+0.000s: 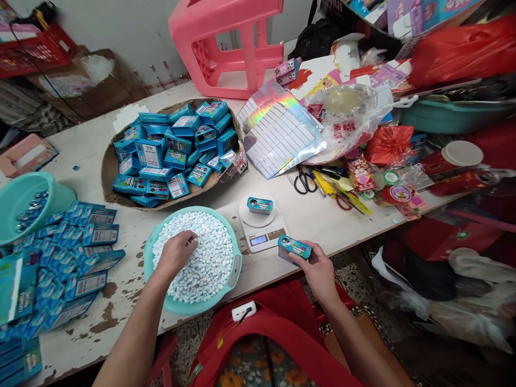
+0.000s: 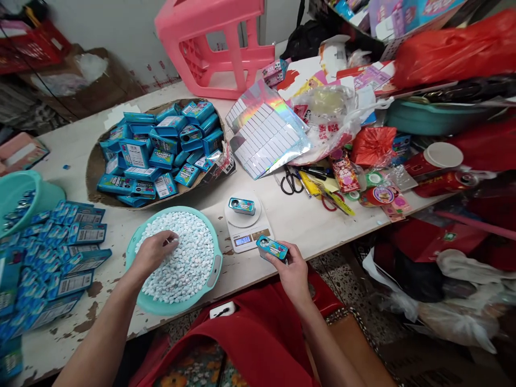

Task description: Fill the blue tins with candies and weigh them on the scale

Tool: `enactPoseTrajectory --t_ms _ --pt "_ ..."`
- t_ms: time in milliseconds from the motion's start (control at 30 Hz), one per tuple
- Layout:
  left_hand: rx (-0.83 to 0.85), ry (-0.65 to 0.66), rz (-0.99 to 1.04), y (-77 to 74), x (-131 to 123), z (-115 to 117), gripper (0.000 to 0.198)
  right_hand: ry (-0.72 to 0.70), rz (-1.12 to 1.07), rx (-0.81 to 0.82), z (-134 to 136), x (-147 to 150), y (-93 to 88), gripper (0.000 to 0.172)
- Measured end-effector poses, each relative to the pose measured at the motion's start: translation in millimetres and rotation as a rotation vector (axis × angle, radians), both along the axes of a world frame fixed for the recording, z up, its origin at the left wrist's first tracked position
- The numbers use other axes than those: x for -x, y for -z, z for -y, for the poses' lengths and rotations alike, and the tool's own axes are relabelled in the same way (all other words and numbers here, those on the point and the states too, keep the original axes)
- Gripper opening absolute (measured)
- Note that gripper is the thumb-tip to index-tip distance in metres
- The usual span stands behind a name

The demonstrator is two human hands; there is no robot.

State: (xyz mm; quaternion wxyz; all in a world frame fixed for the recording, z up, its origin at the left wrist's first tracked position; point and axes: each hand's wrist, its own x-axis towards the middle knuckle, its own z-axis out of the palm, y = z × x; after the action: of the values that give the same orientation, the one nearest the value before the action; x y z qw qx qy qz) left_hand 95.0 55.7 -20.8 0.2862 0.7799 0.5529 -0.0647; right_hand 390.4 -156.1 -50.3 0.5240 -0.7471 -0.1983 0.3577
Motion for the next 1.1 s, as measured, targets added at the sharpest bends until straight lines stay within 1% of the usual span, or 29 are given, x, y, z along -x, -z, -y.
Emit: enactPoseTrajectory --t_ms 67,167,200,233,267,300,367,433,500,567,633,700,767,833,900,967,1100 --pt "0.016 -0.143 0.072 0.3 7 0 0.026 -0.006 0.012 -0.009 0 0 -0.1 0.045" --pt "0.133 -0.360 0.315 2.5 9 -2 0.034 -0.001 0.017 -0.016 1 -1 0.8 0.044" --pt "0.174 -0.398 0.396 3.4 6 -3 0.037 -0.002 0.013 -0.014 2 -2 1.0 0.044" --pt "0.201 -0.404 0.446 4.4 1 -5 0.038 -0.003 0.009 -0.012 2 -3 1.0 0.044" --pt "0.204 -0.377 0.450 5.3 -5 -8 0.036 -0.005 0.005 -0.009 2 -4 0.8 0.044" --pt "0.181 -0.320 0.402 6.1 -11 -10 0.033 -0.006 0.004 -0.007 2 -5 0.5 0.043" --pt "0.064 -0.163 0.207 7.1 -21 -14 0.021 -0.003 0.007 -0.006 2 -8 -0.5 0.043" --pt "-0.068 -0.025 0.016 6.6 -26 -15 0.016 0.004 0.016 -0.001 3 -12 -1.0 0.043" --pt "-0.126 0.039 -0.057 3.3 -27 -16 0.016 0.010 0.021 0.002 4 -17 -1.0 0.044" --pt "-0.093 0.017 -0.015 -2.5 -30 -15 0.014 0.016 0.018 -0.004 4 -22 -0.6 0.044" --pt "-0.015 -0.045 0.119 -8.4 -44 -15 0.014 0.023 0.014 -0.010 4 -26 -0.1 0.043" --pt "0.055 -0.089 0.310 -10.8 -73 -16 0.017 0.027 0.012 -0.003 2 -29 0.9 0.043" --pt "0.059 -0.085 0.493 -7.4 -111 -18 0.017 0.031 -0.003 -0.002 0 -30 2.5 0.044" --pt "-0.015 -0.036 0.596 0.0 -148 -22 0.014 0.030 -0.026 -0.015 -2 -30 4.1 0.046" --pt "-0.092 0.053 0.621 7.6 -173 -26 0.010 0.025 -0.042 -0.027 -4 -30 5.3 0.046" --pt "-0.121 0.130 0.607 11.8 -182 -30 0.009 0.017 -0.040 -0.033 -5 -31 5.8 0.045" --pt "-0.119 0.156 0.575 9.3 -176 -36 0.013 0.019 -0.018 -0.031 -6 -36 5.4 0.045"
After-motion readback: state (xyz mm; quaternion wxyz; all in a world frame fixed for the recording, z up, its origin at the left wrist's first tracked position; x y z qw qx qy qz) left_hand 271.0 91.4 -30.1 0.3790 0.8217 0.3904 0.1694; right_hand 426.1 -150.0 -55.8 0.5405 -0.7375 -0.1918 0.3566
